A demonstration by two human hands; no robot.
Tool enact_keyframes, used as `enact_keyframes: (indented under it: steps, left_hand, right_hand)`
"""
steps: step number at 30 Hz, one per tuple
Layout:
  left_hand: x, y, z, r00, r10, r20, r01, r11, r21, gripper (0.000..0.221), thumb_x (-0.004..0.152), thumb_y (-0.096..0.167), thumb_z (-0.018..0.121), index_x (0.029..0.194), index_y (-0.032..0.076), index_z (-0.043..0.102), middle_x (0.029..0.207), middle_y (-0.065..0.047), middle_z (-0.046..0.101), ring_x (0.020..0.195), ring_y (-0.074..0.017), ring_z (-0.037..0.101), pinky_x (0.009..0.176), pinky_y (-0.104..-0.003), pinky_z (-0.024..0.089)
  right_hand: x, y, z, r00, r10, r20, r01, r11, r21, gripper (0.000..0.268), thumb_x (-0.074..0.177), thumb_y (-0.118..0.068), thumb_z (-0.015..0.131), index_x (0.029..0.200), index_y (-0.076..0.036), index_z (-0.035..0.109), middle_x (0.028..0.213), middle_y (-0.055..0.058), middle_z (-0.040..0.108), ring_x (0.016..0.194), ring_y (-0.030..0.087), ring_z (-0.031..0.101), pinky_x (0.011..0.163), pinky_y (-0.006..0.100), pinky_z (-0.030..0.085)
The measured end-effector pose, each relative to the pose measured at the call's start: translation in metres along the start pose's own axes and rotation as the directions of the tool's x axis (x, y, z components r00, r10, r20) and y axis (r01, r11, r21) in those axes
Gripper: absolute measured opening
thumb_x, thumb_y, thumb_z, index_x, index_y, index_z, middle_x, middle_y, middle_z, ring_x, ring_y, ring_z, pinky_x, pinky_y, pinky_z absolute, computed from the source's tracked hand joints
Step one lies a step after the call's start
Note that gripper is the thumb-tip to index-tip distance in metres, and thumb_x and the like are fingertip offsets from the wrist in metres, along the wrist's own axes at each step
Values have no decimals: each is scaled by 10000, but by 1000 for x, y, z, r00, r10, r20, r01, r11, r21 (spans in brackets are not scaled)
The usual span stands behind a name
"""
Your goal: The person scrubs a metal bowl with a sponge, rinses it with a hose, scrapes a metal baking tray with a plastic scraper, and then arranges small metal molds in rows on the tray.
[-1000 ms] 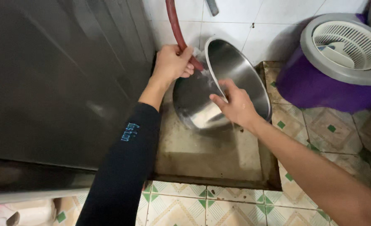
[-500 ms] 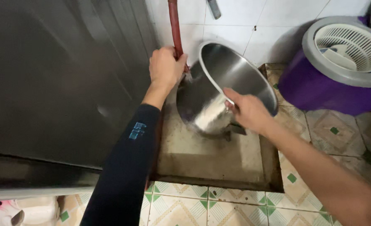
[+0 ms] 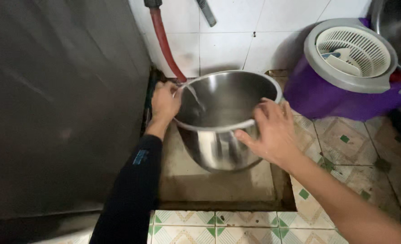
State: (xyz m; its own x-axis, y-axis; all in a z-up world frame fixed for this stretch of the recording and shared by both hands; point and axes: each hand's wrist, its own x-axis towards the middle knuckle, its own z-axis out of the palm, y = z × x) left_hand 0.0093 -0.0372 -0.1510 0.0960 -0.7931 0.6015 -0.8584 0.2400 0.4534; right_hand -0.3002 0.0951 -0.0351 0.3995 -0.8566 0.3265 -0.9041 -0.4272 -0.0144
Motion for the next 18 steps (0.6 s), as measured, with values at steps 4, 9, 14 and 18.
enact_keyframes:
  steps: [4, 9, 14, 18]
  left_hand:
    - [-3, -16, 50, 819, -343, 460, 572, 552, -607, 223, 938, 237, 572, 951, 89, 737, 811, 3, 730, 743, -158, 706, 729, -350, 560]
    - [8, 16, 89, 588, -571, 573, 796, 284, -534, 458, 1122, 372, 564, 1012, -61, 662, 733, -79, 567, 639, -229, 543, 561, -381, 467]
    - [19, 35, 109, 498, -718, 486, 850, 294, -437, 342, 947, 217, 528, 1238, 55, 607, 976, -139, 684, 703, -262, 705, 545, -365, 564]
    - [2, 29, 81, 916, -283, 284, 389, 802, -453, 462, 853, 99, 672, 1312, 59, 649, 1206, -162, 680, 939, -285, 730, 769, -389, 600]
  right_hand:
    - [-12, 30, 10, 987, 162, 9, -162, 981, 108, 570, 861, -524, 716, 1070, -4, 610, 1393, 252, 475, 1410, 486, 424, 1111, 645, 280]
    - [-16, 42, 25, 899, 425, 107, -414, 743, 526, 620, 899, -324, 638, 1416, -12, 498, 1693, 235, 247, 1111, 350, 635, 993, 490, 501]
    - [-20, 42, 36, 778, 627, -51, -405, 561, 722, 568, 898, -214, 626, 1343, 64, 408, 1155, 217, 557, 919, 216, 612, 767, 341, 538]
    - [-22, 57, 33, 644, 712, 279, -637, 298, 710, 311, 1004, -238, 571, 1017, 65, 640, 730, 104, 618, 610, 200, 594, 574, 362, 484]
